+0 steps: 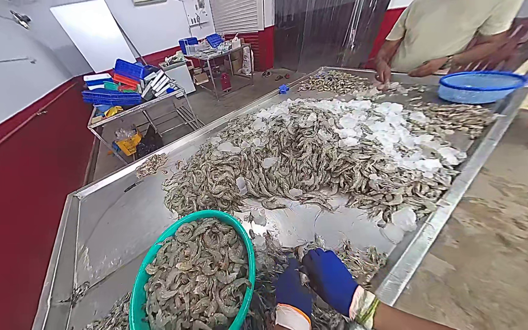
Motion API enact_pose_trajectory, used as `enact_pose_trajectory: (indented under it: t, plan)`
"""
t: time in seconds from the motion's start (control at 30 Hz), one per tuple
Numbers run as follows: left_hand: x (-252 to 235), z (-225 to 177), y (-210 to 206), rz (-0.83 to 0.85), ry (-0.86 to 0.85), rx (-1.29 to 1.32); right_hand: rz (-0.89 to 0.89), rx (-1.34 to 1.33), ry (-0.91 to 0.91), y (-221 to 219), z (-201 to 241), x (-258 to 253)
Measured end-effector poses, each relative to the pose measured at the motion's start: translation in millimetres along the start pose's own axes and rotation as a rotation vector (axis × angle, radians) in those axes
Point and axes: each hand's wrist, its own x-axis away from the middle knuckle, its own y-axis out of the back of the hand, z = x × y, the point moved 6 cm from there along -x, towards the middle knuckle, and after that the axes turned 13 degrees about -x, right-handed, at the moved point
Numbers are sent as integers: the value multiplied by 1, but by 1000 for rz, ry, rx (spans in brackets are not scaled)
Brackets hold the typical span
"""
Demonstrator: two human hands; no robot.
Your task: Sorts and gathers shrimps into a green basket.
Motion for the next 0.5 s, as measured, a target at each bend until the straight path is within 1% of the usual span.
enact_pose_trajectory:
  t: [0.03,0.1,0.17,0.2,0.23,0.27,0.3,0.33,0.37,0.43,0.5]
  plan:
    - [3,0,-3,34,-34,-10,-9,-28,-7,1,-6,1]
    - [4,6,-5,53,-126,61,-50,-99,-98,16,-32,-6]
    - [2,23,-6,-6,-117,201,-123,-104,-172,38,-75,-27]
    - [5,29,-1,-56,-127,281,-149,-100,-171,48,-96,-38]
    - [11,32,7,-81,-132,350,-185,-118,-117,55,-109,-46]
    - [15,35,15,-93,-140,397,-198,-118,-19,59,-111,-53]
    - [15,38,19,-90,-147,430,-183,-123,108,59,-104,-59]
    - [14,40,20,-99,-171,465,-126,-145,212,53,-90,-63]
    - [9,44,17,-135,-199,488,-35,-177,264,44,-74,-64]
    - [-1,50,14,-244,-223,523,106,-170,289,29,-49,-67]
    - [-2,55,18,-374,-218,514,191,-34,252,24,-44,-70]
